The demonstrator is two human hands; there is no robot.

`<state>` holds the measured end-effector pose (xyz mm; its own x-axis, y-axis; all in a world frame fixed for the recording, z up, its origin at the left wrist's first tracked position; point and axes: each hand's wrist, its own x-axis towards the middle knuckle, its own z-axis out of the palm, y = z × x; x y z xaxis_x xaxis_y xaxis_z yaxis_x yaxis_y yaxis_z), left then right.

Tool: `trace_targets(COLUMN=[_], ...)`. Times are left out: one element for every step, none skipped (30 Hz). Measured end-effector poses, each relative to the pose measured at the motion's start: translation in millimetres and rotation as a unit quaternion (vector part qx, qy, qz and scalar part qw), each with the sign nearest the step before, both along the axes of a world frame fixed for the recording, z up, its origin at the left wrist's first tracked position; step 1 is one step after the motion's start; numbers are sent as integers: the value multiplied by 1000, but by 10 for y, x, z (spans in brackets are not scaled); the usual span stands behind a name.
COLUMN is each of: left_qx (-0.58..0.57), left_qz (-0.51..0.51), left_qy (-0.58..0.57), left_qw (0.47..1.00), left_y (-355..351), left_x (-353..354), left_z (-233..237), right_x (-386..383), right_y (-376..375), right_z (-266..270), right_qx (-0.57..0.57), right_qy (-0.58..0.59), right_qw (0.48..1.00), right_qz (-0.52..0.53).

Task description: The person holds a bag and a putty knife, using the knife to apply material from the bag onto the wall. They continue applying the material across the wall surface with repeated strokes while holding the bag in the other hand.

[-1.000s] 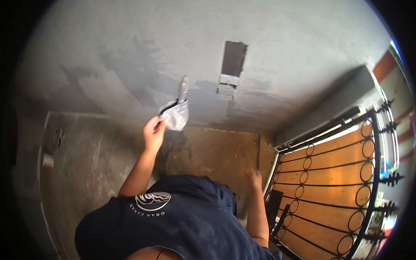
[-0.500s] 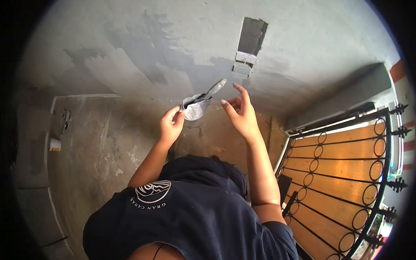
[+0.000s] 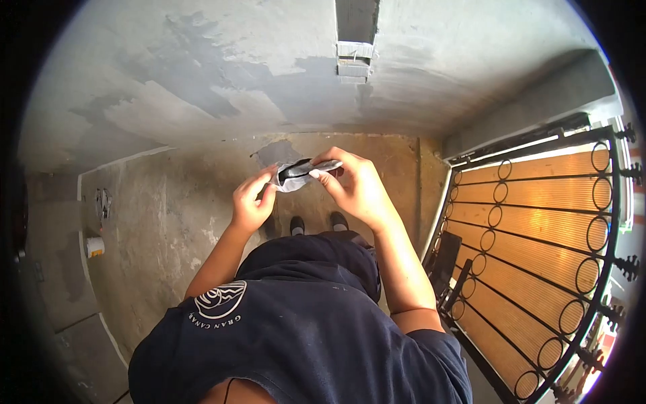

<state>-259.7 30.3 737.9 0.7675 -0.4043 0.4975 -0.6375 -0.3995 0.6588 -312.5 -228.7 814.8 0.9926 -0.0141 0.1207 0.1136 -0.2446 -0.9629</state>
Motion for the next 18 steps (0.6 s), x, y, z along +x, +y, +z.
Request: trace_targets(left_qx=[11, 14, 21, 29, 30, 33, 20, 8, 7, 9, 2, -5, 2, 3, 0, -4, -2, -3], left_qz=[-6, -9, -4, 1, 1, -3, 0, 4, 13, 12, 16, 21, 23, 23, 23, 24, 24, 25], left_qy=[-5, -1, 14, 28, 32, 34, 28, 22, 33, 35, 40, 46, 49, 50, 41, 33, 34, 28], left_qw=[1000, 1000, 1000, 999, 999, 999, 999, 1000, 999, 999, 999, 999, 999, 998, 999, 999, 999, 999], left_y=[-7, -10, -8, -6, -3, -7, -11, -22, -28, -41, -56, -66, -61, -65, -83, -97, -109, -124], left_x=[10, 15, 9, 15, 26, 38, 52, 60, 65, 69, 67, 70, 70, 69, 78, 83, 82, 86], left_z=[34, 55, 72, 79, 82, 82, 79, 77, 82, 103, 132, 154, 162, 179, 198, 213, 225, 235], right_x=[-43, -72, -103, -128, -153, -175, -202, -215, -228, -238, -257, -277, -296, -313, -324, -336, -342, -347], right_y=[-20, -42, -86, -116, -138, -158, -172, -199, -225, -243, -256, -261, -267, -267, -271, -274, -260, -268], right_z=[61, 109, 133, 127, 122, 123, 140, 119, 93, 70, 53, 41, 30, -12, -85, -125, -99, -119], right_qx=[-12, -25, -36, -33, -26, -21, -24, -22, -29, -35, -33, -12, 10, 11, 64, 117, 146, 147], right_qy=[-31, -61, -70, -66, -73, -80, -86, -84, -117, -149, -148, -139, -130, -130, -117, -102, -106, -107], right_qw=[999, 998, 997, 997, 996, 995, 995, 995, 991, 986, 987, 987, 987, 987, 985, 979, 974, 973], right_qz=[-13, -24, -27, -31, -41, -51, -53, -56, -58, -60, -61, -76, -90, -90, -111, -130, -140, -140])
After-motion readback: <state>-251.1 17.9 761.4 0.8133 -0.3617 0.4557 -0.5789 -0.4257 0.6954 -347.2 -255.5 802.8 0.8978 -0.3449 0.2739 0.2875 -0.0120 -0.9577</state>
